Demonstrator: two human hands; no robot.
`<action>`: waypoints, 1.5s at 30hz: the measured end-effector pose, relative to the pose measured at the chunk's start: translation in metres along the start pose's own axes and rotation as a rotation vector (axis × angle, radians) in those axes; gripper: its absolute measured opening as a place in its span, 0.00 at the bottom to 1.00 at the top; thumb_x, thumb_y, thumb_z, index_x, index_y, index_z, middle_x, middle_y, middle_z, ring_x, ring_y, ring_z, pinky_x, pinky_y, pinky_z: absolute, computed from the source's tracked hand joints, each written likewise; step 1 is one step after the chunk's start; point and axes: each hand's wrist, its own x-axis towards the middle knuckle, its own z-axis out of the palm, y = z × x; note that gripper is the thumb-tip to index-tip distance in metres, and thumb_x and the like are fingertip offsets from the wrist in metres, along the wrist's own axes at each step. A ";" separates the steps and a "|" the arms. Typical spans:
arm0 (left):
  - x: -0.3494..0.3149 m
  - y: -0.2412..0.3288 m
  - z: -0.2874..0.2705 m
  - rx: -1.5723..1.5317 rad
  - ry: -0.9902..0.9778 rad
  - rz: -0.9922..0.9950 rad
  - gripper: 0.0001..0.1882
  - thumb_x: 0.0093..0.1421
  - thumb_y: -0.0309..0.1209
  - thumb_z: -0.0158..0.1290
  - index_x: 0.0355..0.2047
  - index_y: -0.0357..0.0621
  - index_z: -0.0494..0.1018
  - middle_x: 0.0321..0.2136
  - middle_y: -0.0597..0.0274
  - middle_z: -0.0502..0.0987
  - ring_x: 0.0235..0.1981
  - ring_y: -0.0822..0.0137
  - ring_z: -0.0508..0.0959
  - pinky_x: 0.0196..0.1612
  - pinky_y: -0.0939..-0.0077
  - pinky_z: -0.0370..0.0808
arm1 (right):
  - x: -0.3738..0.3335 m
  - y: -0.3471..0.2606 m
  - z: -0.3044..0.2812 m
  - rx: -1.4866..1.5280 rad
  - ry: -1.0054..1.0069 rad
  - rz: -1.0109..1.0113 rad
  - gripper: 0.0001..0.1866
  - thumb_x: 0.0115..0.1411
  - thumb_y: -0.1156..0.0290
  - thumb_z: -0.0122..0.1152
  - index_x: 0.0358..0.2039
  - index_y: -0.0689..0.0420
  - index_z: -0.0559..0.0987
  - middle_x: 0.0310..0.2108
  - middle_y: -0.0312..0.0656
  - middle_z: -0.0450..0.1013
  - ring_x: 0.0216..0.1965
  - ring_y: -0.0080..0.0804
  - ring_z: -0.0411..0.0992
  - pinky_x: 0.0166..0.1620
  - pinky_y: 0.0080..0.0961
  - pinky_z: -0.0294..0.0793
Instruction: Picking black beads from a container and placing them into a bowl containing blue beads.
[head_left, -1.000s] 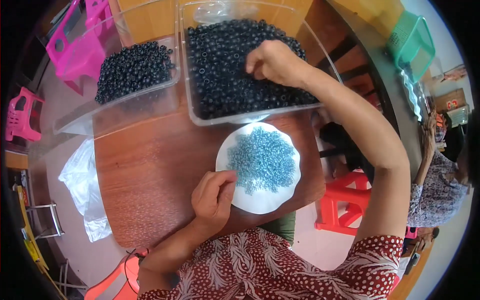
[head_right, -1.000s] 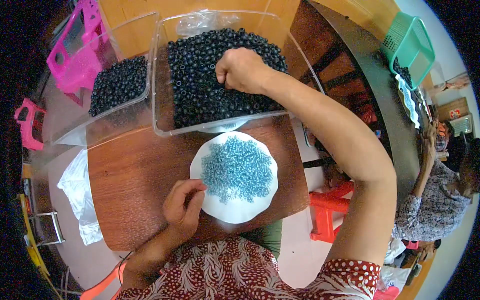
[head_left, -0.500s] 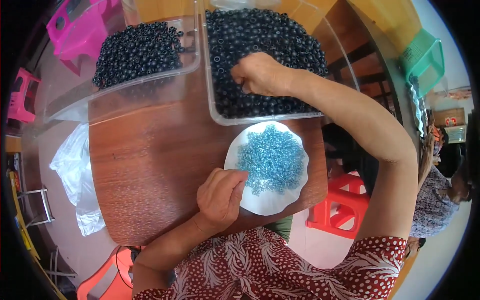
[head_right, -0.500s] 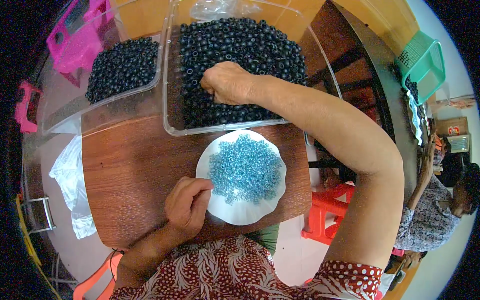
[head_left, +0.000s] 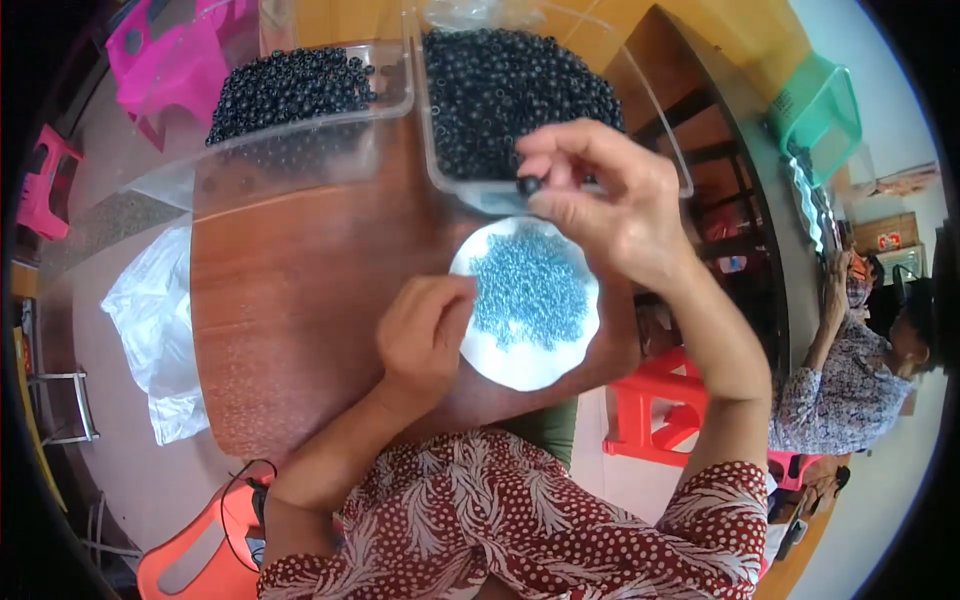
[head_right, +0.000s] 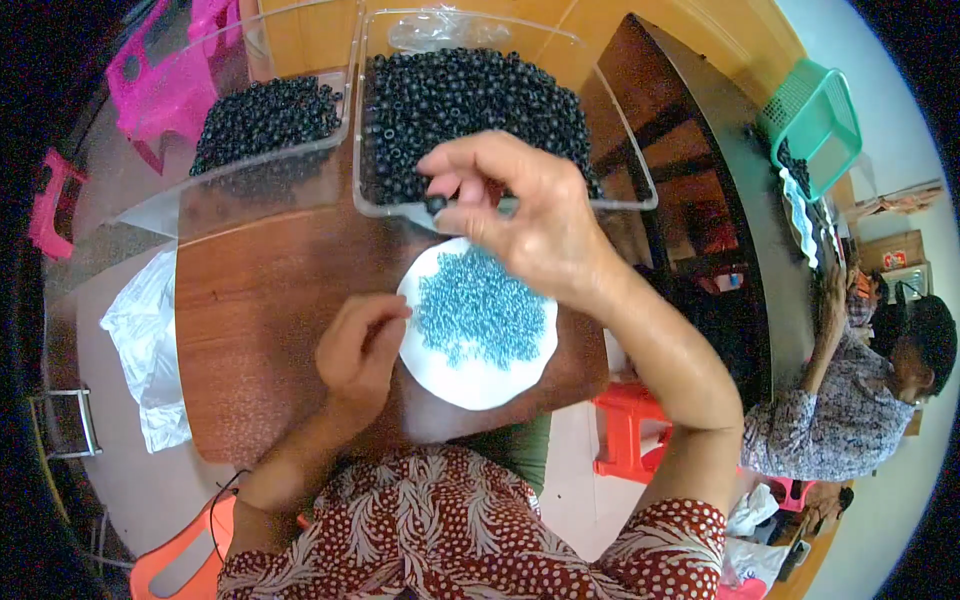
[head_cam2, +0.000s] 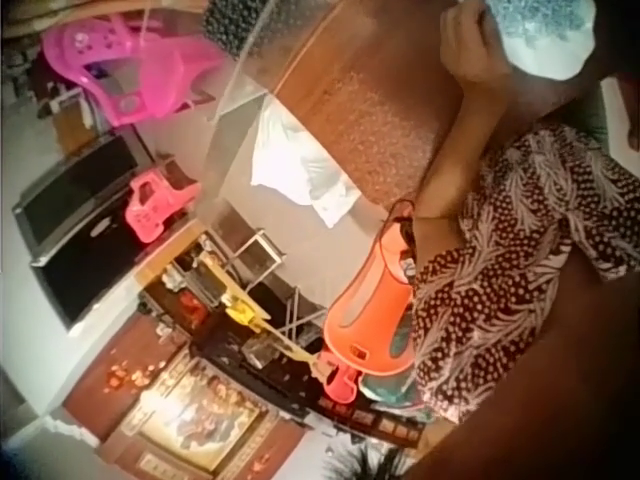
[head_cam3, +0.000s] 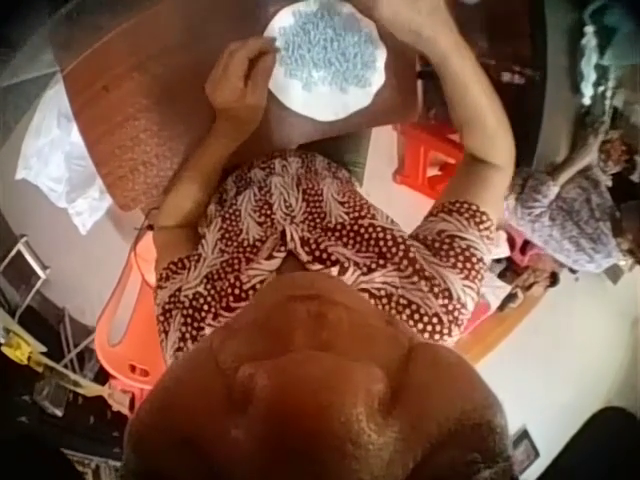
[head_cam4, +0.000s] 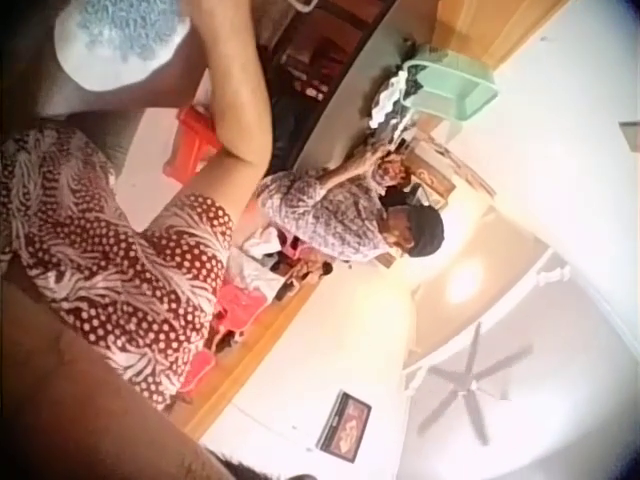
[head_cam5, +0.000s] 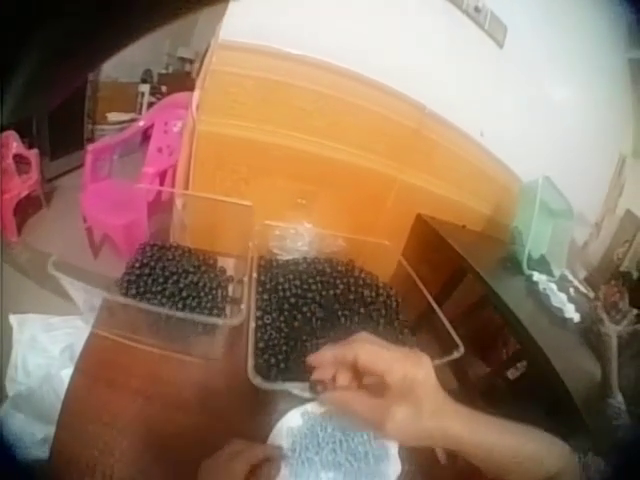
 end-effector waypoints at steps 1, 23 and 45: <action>-0.001 0.002 -0.001 -0.020 -0.009 -0.010 0.08 0.53 0.18 0.49 0.34 0.35 0.71 0.29 0.57 0.74 0.29 0.69 0.74 0.30 0.80 0.69 | -0.013 -0.005 0.005 0.043 -0.003 -0.016 0.20 0.44 0.86 0.61 0.41 0.66 0.73 0.33 0.39 0.70 0.30 0.18 0.66 0.36 0.14 0.67; -0.033 0.036 -0.005 -1.226 -0.169 -0.873 0.11 0.53 0.24 0.54 0.37 0.34 0.72 0.28 0.64 0.74 0.28 0.76 0.71 0.32 0.85 0.66 | -0.112 -0.008 0.073 0.046 0.183 -0.142 0.12 0.40 0.84 0.64 0.29 0.64 0.76 0.36 0.44 0.72 0.37 0.31 0.68 0.40 0.24 0.67; -0.065 0.033 -0.016 -1.293 -0.333 -1.021 0.10 0.54 0.23 0.51 0.37 0.32 0.70 0.30 0.61 0.74 0.29 0.73 0.73 0.34 0.82 0.70 | -0.149 -0.020 0.101 -0.310 0.259 -0.249 0.13 0.40 0.80 0.62 0.31 0.62 0.75 0.33 0.44 0.71 0.32 0.37 0.67 0.35 0.28 0.66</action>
